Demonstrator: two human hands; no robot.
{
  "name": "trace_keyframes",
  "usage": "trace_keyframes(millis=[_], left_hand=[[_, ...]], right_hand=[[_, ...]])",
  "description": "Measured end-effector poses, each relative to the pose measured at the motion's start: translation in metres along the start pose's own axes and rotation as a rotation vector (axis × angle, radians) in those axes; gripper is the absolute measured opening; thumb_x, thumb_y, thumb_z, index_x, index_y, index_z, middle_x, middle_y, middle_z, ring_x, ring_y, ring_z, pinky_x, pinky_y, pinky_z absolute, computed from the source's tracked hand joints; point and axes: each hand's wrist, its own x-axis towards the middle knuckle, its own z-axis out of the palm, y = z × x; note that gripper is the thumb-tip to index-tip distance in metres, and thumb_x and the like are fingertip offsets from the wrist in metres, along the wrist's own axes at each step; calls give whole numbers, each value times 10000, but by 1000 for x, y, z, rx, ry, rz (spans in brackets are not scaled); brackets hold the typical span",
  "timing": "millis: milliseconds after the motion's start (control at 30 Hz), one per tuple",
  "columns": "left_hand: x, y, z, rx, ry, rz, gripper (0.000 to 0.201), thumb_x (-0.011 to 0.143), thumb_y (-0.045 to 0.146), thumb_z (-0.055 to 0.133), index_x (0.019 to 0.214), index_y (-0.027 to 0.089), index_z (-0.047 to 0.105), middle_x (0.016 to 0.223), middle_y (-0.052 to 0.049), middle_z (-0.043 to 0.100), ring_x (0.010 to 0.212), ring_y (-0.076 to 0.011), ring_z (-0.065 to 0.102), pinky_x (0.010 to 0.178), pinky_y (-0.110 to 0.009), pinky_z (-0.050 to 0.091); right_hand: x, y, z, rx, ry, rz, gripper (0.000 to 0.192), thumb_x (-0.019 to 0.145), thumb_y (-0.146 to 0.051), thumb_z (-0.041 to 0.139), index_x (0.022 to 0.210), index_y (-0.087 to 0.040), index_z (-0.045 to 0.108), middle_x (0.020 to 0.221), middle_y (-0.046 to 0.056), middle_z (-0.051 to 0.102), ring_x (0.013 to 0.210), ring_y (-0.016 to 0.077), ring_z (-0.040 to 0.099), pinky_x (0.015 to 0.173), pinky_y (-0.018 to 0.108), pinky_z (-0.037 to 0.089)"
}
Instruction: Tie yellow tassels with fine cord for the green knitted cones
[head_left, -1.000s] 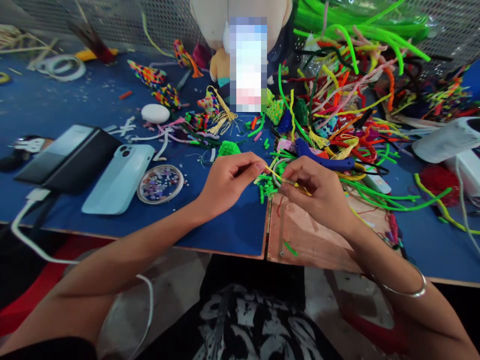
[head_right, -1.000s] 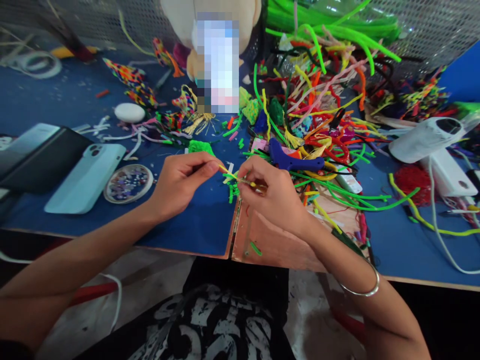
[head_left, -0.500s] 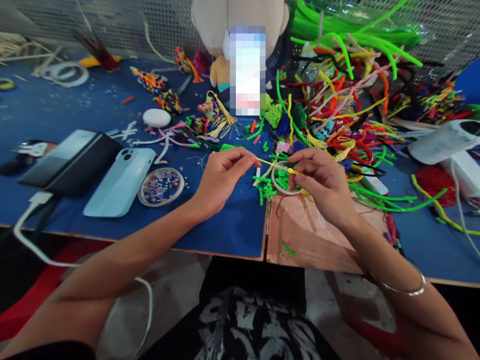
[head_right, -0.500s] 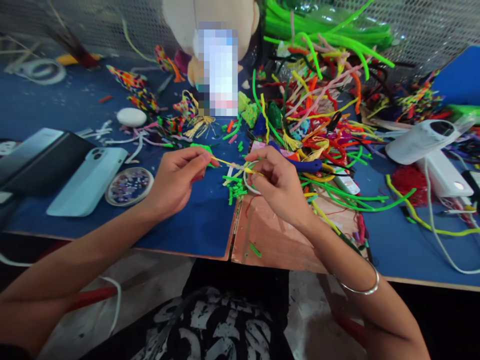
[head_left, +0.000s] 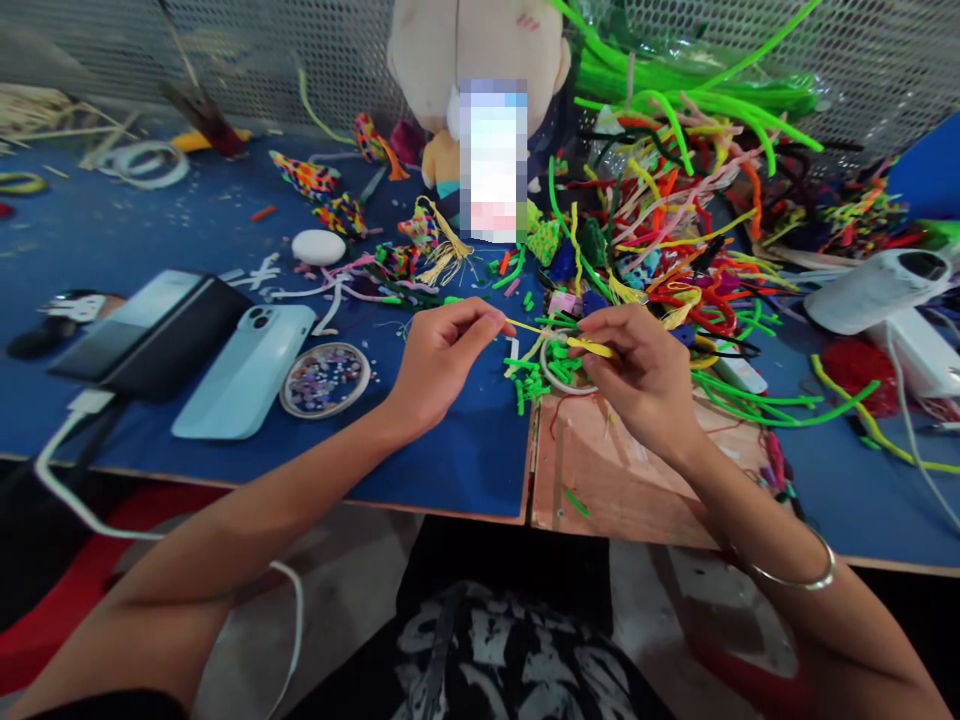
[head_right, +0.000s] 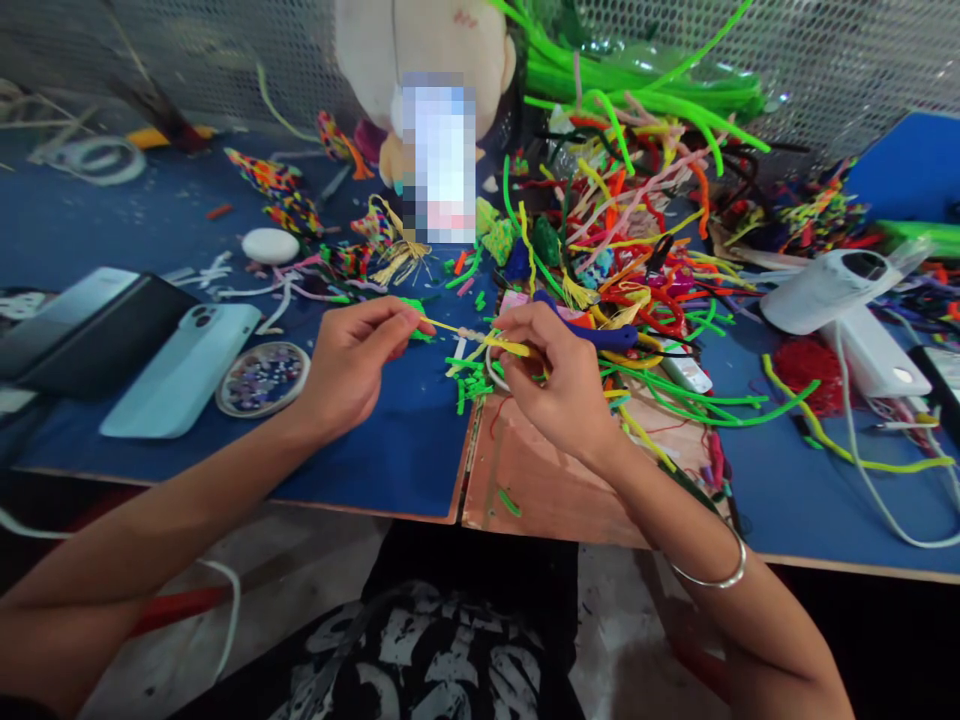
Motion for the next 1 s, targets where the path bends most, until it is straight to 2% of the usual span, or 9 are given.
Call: trace_keyframes(millis=[133,267,367,633,867,1000], left_hand=[[0,0,0,-33,27,5,239,840,319,534,697,181,667,478,37,389,460,-80,316,420,-233,204],[1,0,0,-49,65,48,236,834,291,538,673,177,668,480,40,398,456,-69,306,425,-231,195],[1,1,1,-47,84,78,229,832,267,544,661,178,668,486,41,416,457,-65,313,432,-236,202],[-2,3,-1,23,133,133,233,839,280,548,668,189,675,518,35,492,486,-72,360,452,-236,248],[-5,10,-1,120,31,141,185,827,242,534,714,176,665,546,38,531,491,-67,410,463,-211,307],[-12,14,0,192,-70,278,179,838,273,529,801,169,670,550,44,514,492,-64,437,484,-196,349]], right_hand=[[1,3,0,-51,5,-13,178,797,-140,540,968,-173,576,852,26,666,755,133,640,598,246,458],[2,6,-1,-183,68,-130,96,807,-174,572,878,-171,636,766,1,645,601,87,549,518,225,403],[3,8,-1,-222,80,-171,78,807,-154,579,851,-174,639,739,-14,643,565,69,512,502,212,391],[1,7,2,-165,116,-138,101,804,-146,597,889,-198,609,839,-3,693,733,121,670,575,221,497],[-4,4,4,-206,143,-209,169,803,-129,617,948,-216,608,858,-4,713,786,145,701,631,244,560],[-7,1,6,-271,140,-336,165,816,-109,611,939,-218,623,894,1,711,787,132,689,625,231,561]])
